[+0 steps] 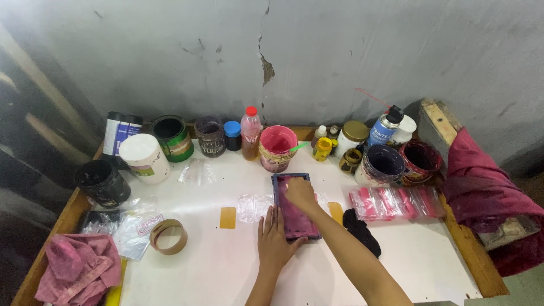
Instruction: The person uses a yellow squeegee to spread pink paint evenly across a rectangular screen printing frame. They then set the frame aside and use a black cloth to wipe the table surface before picking up a pink container and stirring its contents with a green tool.
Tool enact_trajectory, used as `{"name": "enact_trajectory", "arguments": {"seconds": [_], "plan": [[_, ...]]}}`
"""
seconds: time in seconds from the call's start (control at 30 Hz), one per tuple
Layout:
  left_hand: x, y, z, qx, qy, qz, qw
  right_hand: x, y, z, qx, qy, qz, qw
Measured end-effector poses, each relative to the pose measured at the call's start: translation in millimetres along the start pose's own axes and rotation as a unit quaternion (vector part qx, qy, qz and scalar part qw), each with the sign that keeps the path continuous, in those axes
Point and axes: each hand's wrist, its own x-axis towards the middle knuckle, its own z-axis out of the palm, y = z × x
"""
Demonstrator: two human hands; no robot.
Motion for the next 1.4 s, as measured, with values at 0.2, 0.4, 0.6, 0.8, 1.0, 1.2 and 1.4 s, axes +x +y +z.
{"name": "enact_trajectory", "arguments": {"seconds": [0.2,0.4,0.6,0.8,1.0,1.2,1.4], "plan": [[-0.7,2.6,-6.7,0.007,0.006,0.002,1.0,3.9,3.7,-7.6,-0.001,0.002,0.008,1.0],[0.0,0.3,-2.4,-0.004,0.007,0.004,1.0,6.1,4.8,-39.5,0.004,-0.025,0.044,0.999],[-1.2,0.0,-1.0,-0.002,0.019,0.003,1.0,14.2,30.8,8.0,0.016,0.082,-0.103,0.991],[-0.6,0.4,-3.2,0.022,0.044,0.021,0.999,2.8,60.0,60.0,-0.06,0.139,-0.216,0.964],[-1.0,-3.8,5.7,0.009,0.043,0.02,0.999,-44.6,60.9,47.2,-0.031,0.126,-0.273,0.953],[-0.9,-8.6,14.9,0.043,0.014,0.011,0.999,-78.7,69.2,44.8,-0.023,0.104,-0.319,0.942],[-1.3,-7.3,12.2,0.024,0.026,0.012,0.999,-110.0,74.6,44.5,-0.012,0.123,-0.365,0.923]]}}
